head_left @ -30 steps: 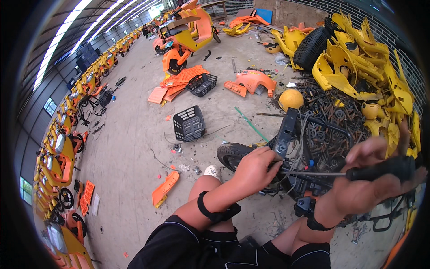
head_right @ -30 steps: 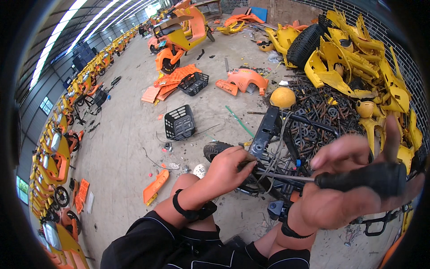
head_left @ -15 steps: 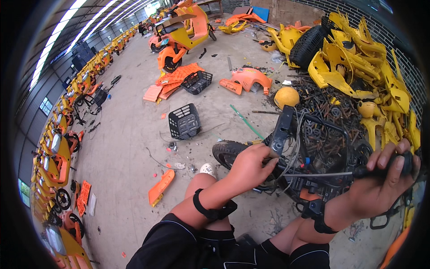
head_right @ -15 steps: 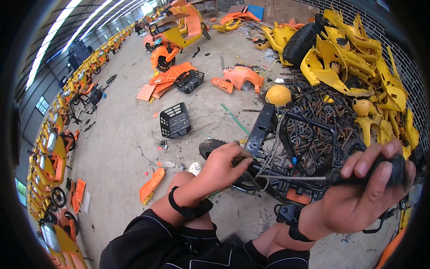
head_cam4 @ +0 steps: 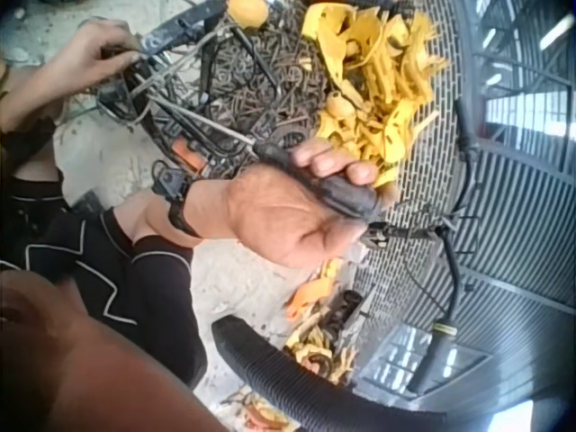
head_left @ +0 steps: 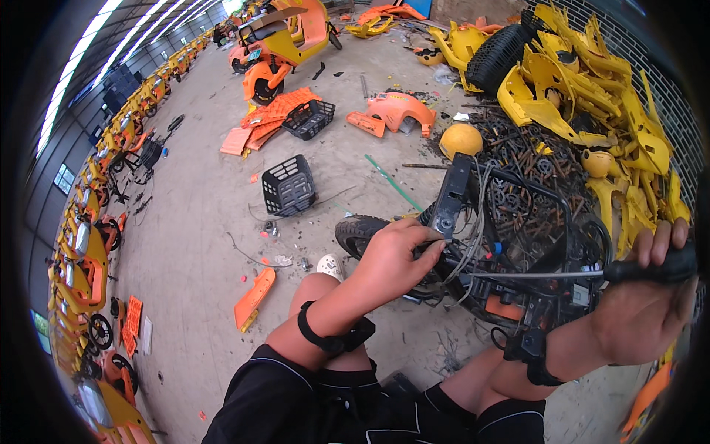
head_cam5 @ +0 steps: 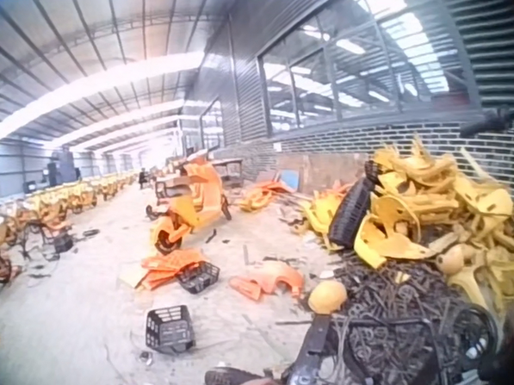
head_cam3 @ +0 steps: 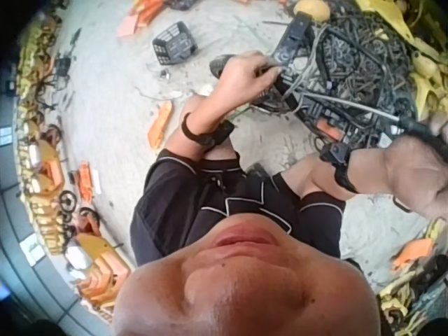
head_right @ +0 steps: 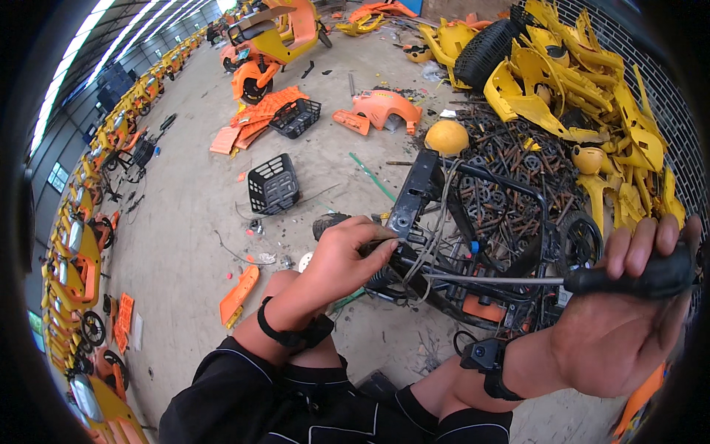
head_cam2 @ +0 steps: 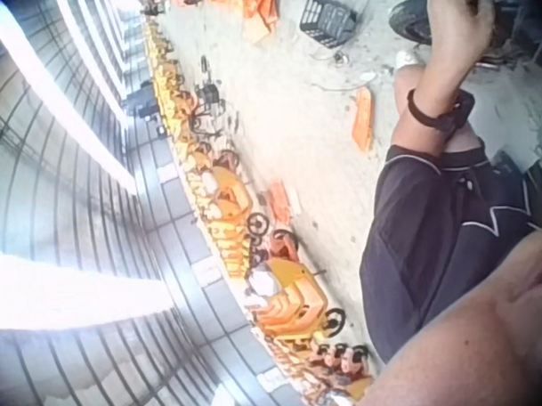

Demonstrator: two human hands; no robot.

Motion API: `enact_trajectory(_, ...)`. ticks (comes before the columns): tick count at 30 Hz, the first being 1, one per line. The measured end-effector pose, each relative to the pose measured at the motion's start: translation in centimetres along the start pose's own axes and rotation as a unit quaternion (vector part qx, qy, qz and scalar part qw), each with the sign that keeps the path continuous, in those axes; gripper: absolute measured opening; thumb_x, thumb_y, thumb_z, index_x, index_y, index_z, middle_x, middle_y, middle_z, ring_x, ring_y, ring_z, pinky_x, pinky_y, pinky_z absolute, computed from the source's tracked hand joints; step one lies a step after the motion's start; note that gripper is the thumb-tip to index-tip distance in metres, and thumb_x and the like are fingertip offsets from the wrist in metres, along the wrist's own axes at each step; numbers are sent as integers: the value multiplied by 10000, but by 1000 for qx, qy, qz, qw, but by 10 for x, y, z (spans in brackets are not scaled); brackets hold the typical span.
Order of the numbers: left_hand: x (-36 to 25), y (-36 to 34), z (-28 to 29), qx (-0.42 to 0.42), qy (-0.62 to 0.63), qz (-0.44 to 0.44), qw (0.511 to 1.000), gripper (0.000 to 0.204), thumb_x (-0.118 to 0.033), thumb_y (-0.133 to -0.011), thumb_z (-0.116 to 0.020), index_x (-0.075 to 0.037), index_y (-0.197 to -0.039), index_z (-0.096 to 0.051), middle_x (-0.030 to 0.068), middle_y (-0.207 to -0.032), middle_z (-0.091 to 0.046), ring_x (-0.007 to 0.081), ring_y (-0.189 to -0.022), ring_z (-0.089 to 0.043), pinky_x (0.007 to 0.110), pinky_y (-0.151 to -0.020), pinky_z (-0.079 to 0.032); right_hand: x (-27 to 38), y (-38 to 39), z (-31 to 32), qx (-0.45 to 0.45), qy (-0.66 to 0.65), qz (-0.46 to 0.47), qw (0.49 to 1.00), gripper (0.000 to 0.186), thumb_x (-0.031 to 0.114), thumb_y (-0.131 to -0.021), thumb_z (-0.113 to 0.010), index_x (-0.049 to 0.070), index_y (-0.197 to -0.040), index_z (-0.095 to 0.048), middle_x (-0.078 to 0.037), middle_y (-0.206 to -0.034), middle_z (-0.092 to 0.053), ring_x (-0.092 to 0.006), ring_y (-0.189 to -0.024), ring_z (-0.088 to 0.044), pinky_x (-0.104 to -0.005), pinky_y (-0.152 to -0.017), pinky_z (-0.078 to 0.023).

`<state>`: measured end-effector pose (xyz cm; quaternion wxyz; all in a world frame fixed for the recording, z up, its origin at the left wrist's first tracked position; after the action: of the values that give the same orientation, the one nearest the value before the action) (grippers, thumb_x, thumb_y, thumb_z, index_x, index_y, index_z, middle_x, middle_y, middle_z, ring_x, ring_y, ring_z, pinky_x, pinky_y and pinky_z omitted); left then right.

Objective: The person works on the wiring of a motorcycle frame, using a tool to manipulate wires and components near the front of the frame.

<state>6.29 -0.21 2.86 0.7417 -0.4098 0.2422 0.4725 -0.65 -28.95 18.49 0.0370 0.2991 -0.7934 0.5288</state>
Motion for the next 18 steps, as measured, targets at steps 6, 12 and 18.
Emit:
enact_trajectory(6, -8, -6, -5, -6, -17, -43, 999, 155, -129, -893, -774, -27, -1010, -765, 134, -860, -669, 269, -773, -663, 361, -694, -525, -6, -19, 23, 178, -65, 13, 982, 533, 575, -1083, -386, 145, -1378, -498, -130, -1246, -605, -201, -718, -568, -322, -469, -511)
enact_trajectory(12, -9, -10, 1, -23, -38, -16, 999, 136, -106, -881, -776, -50, -1005, -770, 112, -857, -673, 243, -759, -663, 335, -679, -527, -16, -3, 3, -7, -43, -23, 999, 329, 395, -1013, -519, 70, -1062, -514, -32, -849, -499, -89, -573, -450, -232, -505, -388)
enact_trajectory(18, -8, -9, -2, -13, -36, 1, 999, 151, -82, -875, -769, -39, -1020, -767, 85, -860, -663, 186, -717, -629, 301, -628, -500, -23, -13, 33, 189, -183, -6, 965, 656, 604, -1088, -272, 66, -1347, -545, -130, -1009, -598, -205, -596, -525, -344, -431, -419)
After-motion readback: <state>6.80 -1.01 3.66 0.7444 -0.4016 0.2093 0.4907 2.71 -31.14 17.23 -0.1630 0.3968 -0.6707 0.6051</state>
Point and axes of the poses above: each hand's wrist, its own y-axis away from the middle knuckle, its own z-axis out of the back of the hand, x = y × z, the point moved 7 cm from there along -y, towards the middle knuckle
